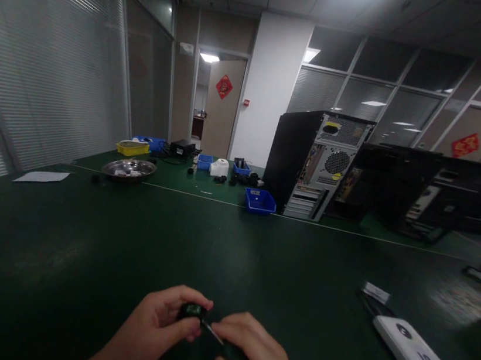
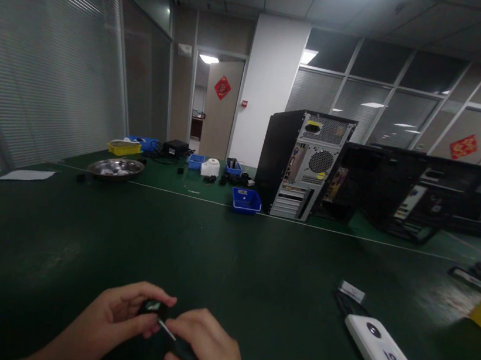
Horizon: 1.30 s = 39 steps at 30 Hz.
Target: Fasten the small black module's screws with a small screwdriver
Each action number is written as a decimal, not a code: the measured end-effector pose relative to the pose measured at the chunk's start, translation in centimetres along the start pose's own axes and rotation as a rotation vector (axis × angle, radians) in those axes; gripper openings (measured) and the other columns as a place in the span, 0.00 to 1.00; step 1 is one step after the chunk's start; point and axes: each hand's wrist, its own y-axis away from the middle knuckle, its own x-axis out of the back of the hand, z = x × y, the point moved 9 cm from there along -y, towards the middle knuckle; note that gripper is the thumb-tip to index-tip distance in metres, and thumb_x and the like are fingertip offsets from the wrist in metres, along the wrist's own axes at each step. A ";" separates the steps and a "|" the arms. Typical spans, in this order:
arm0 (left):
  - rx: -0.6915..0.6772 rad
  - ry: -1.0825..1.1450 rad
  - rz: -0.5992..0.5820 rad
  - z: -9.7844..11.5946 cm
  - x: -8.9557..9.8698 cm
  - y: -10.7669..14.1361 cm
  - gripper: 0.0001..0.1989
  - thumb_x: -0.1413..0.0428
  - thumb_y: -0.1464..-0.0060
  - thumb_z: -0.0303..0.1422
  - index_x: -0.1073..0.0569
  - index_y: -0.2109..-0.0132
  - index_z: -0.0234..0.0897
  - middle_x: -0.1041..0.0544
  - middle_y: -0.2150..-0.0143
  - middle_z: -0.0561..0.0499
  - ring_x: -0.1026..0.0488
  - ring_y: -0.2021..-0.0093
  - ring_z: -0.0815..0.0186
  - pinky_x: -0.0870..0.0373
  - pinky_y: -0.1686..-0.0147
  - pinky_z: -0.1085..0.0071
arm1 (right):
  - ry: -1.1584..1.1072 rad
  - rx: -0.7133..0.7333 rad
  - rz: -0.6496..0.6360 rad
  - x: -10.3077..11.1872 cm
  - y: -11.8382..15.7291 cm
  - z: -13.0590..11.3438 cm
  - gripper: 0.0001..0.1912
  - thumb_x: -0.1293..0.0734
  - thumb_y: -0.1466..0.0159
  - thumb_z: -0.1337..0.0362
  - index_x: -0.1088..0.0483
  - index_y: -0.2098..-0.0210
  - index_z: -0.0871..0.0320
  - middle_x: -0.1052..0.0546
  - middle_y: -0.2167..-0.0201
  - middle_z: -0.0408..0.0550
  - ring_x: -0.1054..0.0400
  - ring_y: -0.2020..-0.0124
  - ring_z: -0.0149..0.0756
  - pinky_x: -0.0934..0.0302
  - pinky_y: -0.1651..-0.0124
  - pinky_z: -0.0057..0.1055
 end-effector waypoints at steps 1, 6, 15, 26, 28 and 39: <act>0.001 0.025 -0.017 -0.1 -0.2 -0.1 0.11 0.35 0.53 0.28 0.19 0.59 0.37 0.18 0.64 0.49 0.24 0.67 0.64 0.28 0.64 0.69 | 0.006 0.020 -0.023 -0.2 0.0 -0.2 0.21 0.34 0.41 0.76 0.29 0.50 0.54 0.21 0.59 0.54 0.24 0.59 0.40 0.29 0.57 0.29; -0.006 0.135 -0.188 -0.4 -1.4 0.4 0.19 0.38 0.46 0.38 0.25 0.46 0.42 0.23 0.44 0.45 0.28 0.44 0.54 0.34 0.43 0.58 | 0.055 -0.012 -0.033 -0.3 0.1 0.5 0.23 0.34 0.41 0.77 0.30 0.48 0.55 0.19 0.56 0.54 0.23 0.55 0.41 0.29 0.52 0.30; -0.015 0.156 -0.169 0.3 -1.0 0.4 0.18 0.38 0.46 0.35 0.25 0.47 0.43 0.18 0.54 0.46 0.24 0.49 0.55 0.32 0.46 0.57 | 0.085 0.030 0.007 0.3 0.3 0.2 0.26 0.34 0.41 0.77 0.32 0.46 0.52 0.20 0.53 0.53 0.23 0.54 0.42 0.29 0.52 0.33; -0.099 0.070 -0.161 0.0 -0.7 0.4 0.12 0.37 0.51 0.24 0.20 0.59 0.41 0.26 0.64 0.52 0.27 0.67 0.66 0.30 0.66 0.69 | -0.033 0.005 -0.005 0.7 -0.4 -0.3 0.13 0.35 0.34 0.67 0.29 0.49 0.55 0.20 0.59 0.56 0.23 0.58 0.41 0.28 0.57 0.32; -0.117 0.007 -0.140 0.2 -0.2 0.3 0.10 0.38 0.50 0.24 0.20 0.61 0.40 0.26 0.64 0.52 0.28 0.67 0.66 0.31 0.67 0.69 | -0.004 -0.017 -0.015 0.8 -0.2 0.3 0.13 0.35 0.35 0.69 0.28 0.51 0.55 0.20 0.61 0.56 0.23 0.61 0.41 0.28 0.60 0.32; -0.176 -0.086 -0.138 -0.1 0.4 0.1 0.11 0.34 0.54 0.24 0.18 0.63 0.42 0.23 0.65 0.51 0.26 0.65 0.64 0.32 0.65 0.70 | 0.031 -0.120 -0.237 -1.4 1.0 3.2 0.17 0.32 0.37 0.71 0.27 0.49 0.53 0.22 0.59 0.53 0.24 0.62 0.39 0.29 0.59 0.29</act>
